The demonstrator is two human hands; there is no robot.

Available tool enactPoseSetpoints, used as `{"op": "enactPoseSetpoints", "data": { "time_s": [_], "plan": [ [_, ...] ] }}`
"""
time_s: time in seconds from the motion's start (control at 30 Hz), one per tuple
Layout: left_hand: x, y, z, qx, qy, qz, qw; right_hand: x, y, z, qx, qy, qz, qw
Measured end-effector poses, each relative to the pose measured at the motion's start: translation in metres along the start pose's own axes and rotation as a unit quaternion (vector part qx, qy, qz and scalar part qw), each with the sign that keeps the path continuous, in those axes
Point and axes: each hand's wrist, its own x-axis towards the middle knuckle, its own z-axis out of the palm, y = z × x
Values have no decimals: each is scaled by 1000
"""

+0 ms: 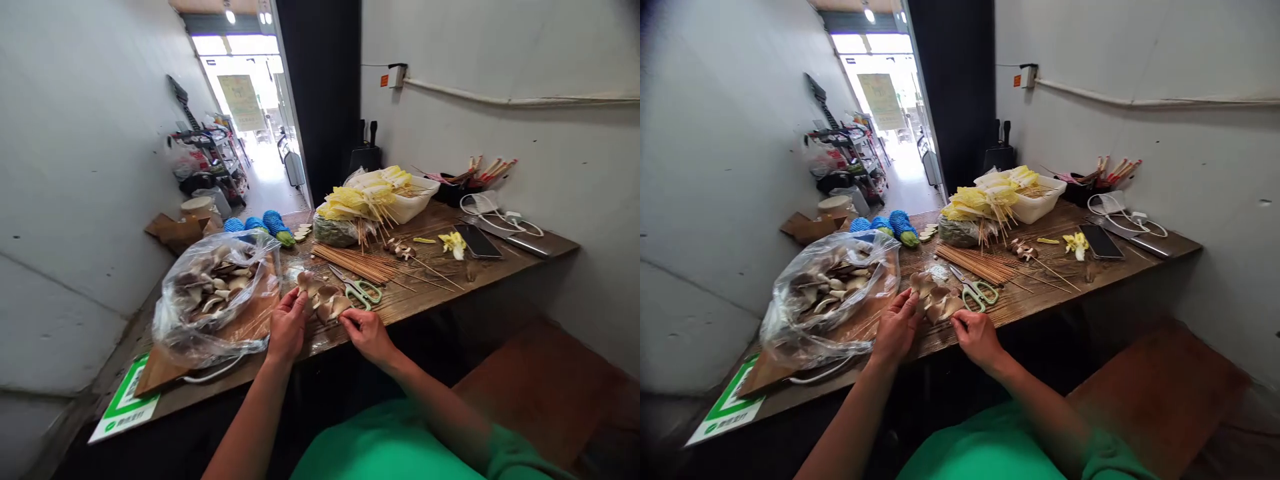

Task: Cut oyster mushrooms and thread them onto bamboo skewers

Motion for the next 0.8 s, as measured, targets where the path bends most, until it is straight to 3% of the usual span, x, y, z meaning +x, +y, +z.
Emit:
{"op": "enactPoseSetpoints", "data": {
  "time_s": [0.3,0.57,0.8],
  "plan": [
    [-4,24,-7,-10,7,-52,999,-8,-2,-4,79,-2,12,997],
    [-7,22,-4,61,36,24,997,-7,-5,-7,76,-15,30,997],
    [-5,25,-5,88,23,6,996,-8,-6,-5,121,-27,49,991]
  ]
}}
